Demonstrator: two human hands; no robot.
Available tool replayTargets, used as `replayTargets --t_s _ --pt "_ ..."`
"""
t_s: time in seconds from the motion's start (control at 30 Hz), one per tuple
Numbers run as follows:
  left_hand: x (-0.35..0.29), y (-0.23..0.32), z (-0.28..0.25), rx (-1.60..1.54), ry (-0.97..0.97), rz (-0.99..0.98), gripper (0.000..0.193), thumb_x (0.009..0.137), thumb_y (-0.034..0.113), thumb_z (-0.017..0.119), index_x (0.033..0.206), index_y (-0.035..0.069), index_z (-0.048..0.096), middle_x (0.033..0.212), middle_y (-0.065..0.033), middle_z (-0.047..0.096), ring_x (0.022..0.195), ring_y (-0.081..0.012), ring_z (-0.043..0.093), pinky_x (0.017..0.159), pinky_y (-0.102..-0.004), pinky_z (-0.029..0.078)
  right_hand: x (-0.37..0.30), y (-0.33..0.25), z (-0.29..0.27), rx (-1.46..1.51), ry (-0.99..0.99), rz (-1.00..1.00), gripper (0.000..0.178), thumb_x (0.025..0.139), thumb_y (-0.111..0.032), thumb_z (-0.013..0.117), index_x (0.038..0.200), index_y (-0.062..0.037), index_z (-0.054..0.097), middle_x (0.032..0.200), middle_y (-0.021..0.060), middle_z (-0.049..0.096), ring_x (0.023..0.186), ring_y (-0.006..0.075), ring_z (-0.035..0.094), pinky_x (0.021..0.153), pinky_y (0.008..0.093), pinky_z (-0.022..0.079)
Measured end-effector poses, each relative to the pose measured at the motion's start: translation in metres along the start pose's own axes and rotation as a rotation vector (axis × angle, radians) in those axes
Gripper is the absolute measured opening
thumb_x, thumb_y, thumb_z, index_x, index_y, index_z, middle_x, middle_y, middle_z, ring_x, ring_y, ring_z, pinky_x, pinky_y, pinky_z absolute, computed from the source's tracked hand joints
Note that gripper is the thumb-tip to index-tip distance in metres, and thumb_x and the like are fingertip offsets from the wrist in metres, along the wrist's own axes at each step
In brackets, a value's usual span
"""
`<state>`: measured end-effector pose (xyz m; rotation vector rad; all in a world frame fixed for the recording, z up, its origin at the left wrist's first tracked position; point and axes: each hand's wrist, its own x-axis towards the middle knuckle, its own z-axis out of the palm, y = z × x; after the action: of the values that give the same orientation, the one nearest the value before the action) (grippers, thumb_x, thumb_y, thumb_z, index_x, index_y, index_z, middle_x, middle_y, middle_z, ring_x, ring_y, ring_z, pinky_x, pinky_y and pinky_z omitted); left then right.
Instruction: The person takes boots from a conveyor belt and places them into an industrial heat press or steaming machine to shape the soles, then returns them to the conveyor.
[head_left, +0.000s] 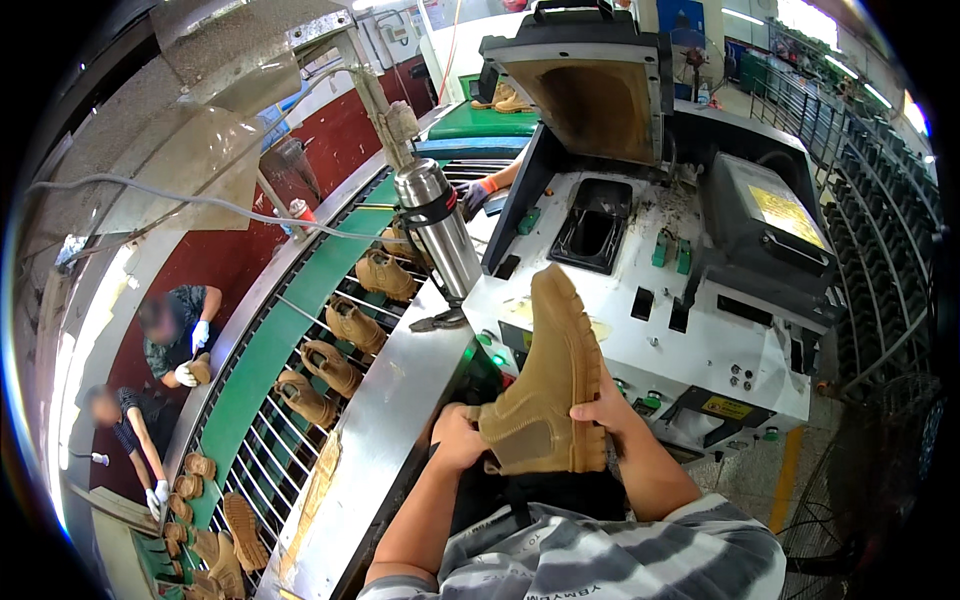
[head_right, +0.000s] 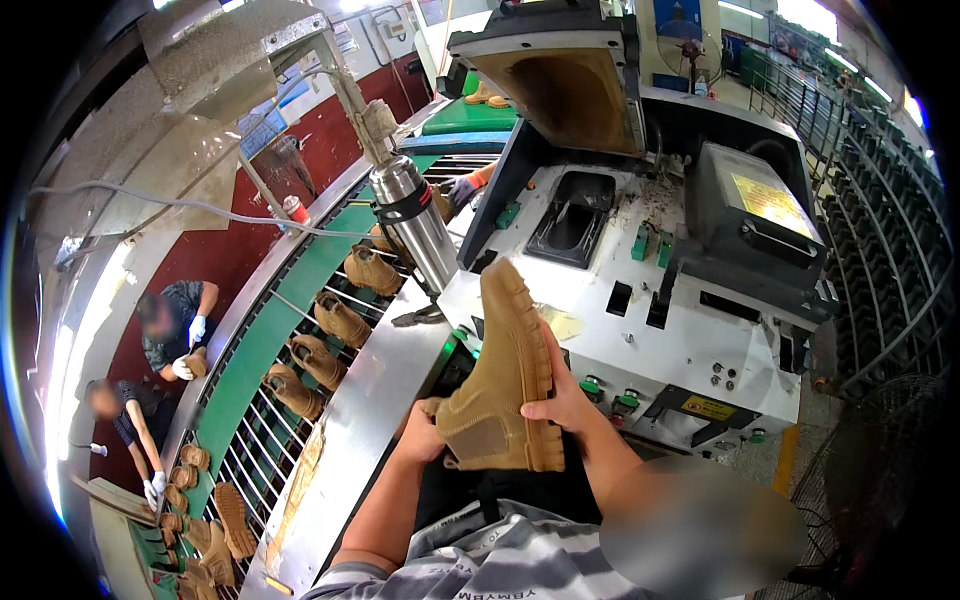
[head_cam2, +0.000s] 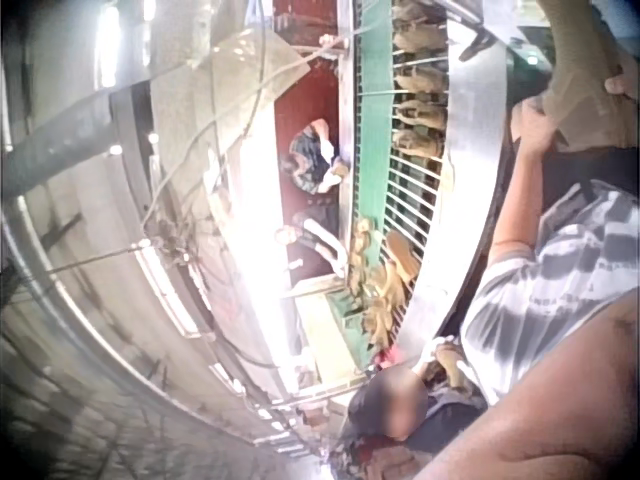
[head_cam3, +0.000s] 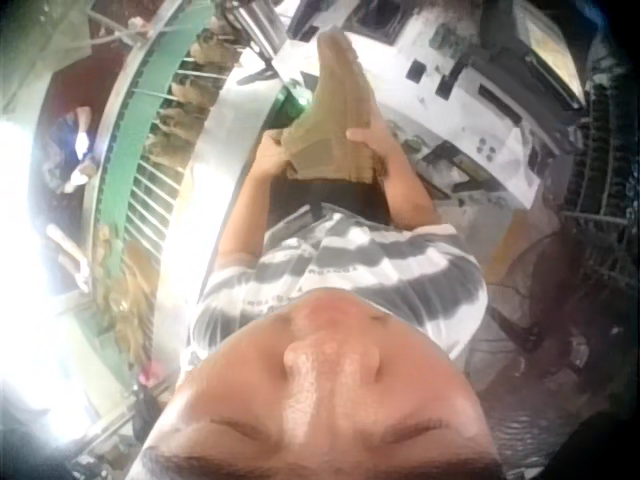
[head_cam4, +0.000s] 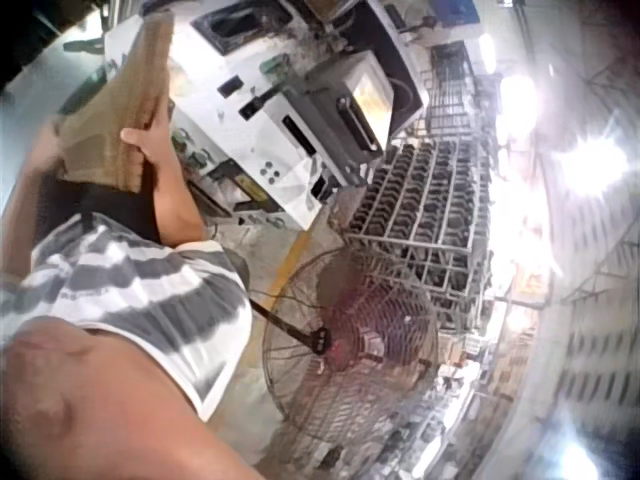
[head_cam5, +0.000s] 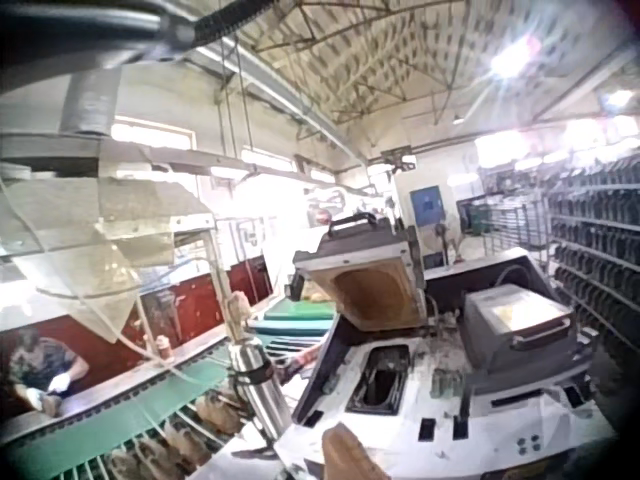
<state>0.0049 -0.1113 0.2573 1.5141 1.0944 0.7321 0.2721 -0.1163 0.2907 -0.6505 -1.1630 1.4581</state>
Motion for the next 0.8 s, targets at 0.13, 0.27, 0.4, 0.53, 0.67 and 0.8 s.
replayTargets --t_s 0.13,0.27,0.4,0.53,0.67,0.8 --pt "0.015 0.03 -0.009 0.044 -0.284 0.026 0.028 0.07 0.012 0.083 0.092 -0.003 0.072 0.084 -0.0028 0.072 0.076 -0.0063 0.063 0.069 -0.0261 0.052 0.008 -0.008 -0.004 -0.049 -0.073 0.108 0.125 0.061 -0.033 0.084 0.155 -0.0095 0.005 0.156 0.0091 0.021 0.143 0.0227 0.021 0.115 0.0371 0.018" --pt "0.02 0.019 -0.014 -0.123 -0.432 0.1 0.028 0.066 0.015 0.086 0.08 -0.002 0.07 0.073 -0.0039 0.069 0.069 -0.0059 0.059 0.063 -0.0255 0.049 0.019 0.002 0.002 0.054 -0.123 0.255 0.125 0.06 -0.032 0.084 0.155 -0.0071 0.007 0.155 0.0104 0.024 0.143 0.0231 0.023 0.115 0.0363 0.018" --pt "0.034 -0.012 -0.024 -0.004 -0.406 0.036 0.024 0.073 0.015 0.08 0.085 -0.002 0.07 0.076 -0.0049 0.07 0.071 -0.0062 0.06 0.066 -0.0248 0.049 0.03 0.012 -0.008 0.111 -0.056 0.291 0.124 0.056 -0.027 0.085 0.154 -0.0048 0.011 0.151 0.0115 0.029 0.14 0.0243 0.028 0.115 0.0365 0.021" --pt "0.058 -0.032 -0.004 -0.47 0.05 -0.051 0.013 0.088 0.011 0.066 0.091 -0.001 0.068 0.086 -0.007 0.07 0.077 -0.0134 0.066 0.071 -0.027 0.052 0.07 -0.004 -0.018 -0.349 0.307 -0.041 0.119 0.051 -0.019 0.085 0.151 -0.0042 0.022 0.147 0.0125 0.036 0.137 0.0254 0.034 0.113 0.0367 0.026" --pt "0.094 -0.139 -0.001 -0.538 0.308 -0.097 0.013 0.09 0.012 0.064 0.086 0.0 0.066 0.076 -0.0049 0.066 0.07 -0.0112 0.062 0.063 -0.0252 0.05 0.149 -0.043 -0.047 -0.593 0.533 -0.102 0.108 0.056 -0.014 0.083 0.149 -0.0043 0.028 0.143 0.0149 0.043 0.129 0.0268 0.045 0.108 0.035 0.035" --pt "0.112 -0.218 0.006 -0.552 0.388 -0.203 0.012 0.092 0.013 0.062 0.089 0.001 0.063 0.07 -0.0032 0.061 0.062 -0.0109 0.058 0.057 -0.0232 0.046 0.239 -0.08 -0.118 -0.837 0.636 -0.1 0.103 0.061 -0.021 0.08 0.149 -0.0048 0.028 0.137 0.0173 0.049 0.12 0.0261 0.052 0.101 0.0341 0.042"
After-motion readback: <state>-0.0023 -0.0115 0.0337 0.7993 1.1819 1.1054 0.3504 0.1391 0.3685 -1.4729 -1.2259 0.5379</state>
